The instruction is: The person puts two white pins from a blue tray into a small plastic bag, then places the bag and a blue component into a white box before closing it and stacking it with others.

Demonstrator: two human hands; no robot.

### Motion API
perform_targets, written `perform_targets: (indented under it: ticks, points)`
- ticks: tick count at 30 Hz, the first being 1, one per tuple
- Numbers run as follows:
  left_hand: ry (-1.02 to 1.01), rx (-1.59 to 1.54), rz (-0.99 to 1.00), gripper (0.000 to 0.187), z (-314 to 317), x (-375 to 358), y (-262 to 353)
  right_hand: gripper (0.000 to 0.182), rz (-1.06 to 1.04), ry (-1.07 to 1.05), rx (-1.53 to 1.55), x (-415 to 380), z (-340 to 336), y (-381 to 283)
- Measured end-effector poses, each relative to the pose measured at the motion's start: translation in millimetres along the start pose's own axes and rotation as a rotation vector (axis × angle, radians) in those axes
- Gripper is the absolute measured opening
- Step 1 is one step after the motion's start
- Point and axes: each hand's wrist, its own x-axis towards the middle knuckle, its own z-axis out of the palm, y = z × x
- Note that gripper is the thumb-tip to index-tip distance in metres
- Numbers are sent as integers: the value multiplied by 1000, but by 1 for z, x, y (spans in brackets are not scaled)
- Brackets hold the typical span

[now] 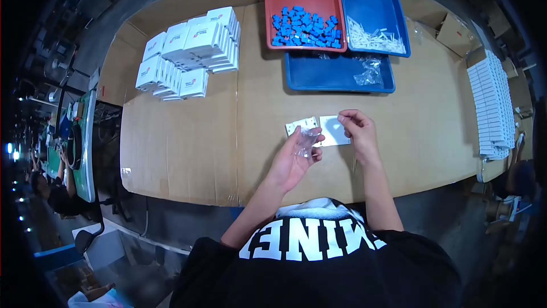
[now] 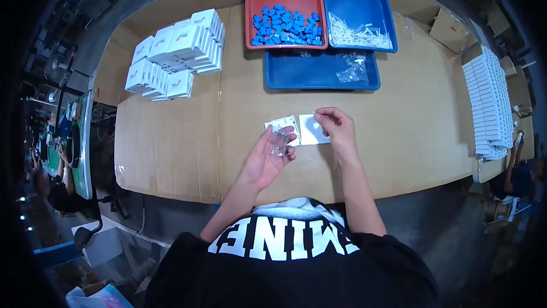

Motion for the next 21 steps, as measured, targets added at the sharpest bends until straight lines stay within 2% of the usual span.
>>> perform_targets:
  ticks: [3,5,12,16,18,21]
  points:
    - [1,48,-1,54,1,4,-3,18,18,-11,-20,-13,9,3]
    - [13,86,-12,54,7,1,-5,20,-113,-111,-67,-20,15,-17]
    - [20,181,-11,51,3,-5,-3,9,-206,-348,-202,-16,15,-34]
    - [20,185,-5,50,3,-7,-2,12,-217,-407,-265,-20,24,-49]
    - [19,180,-13,49,1,-6,-2,14,-277,-444,-459,-22,25,-58]
    - [18,207,-18,50,2,-7,-2,15,-261,-497,-498,-15,21,-59]
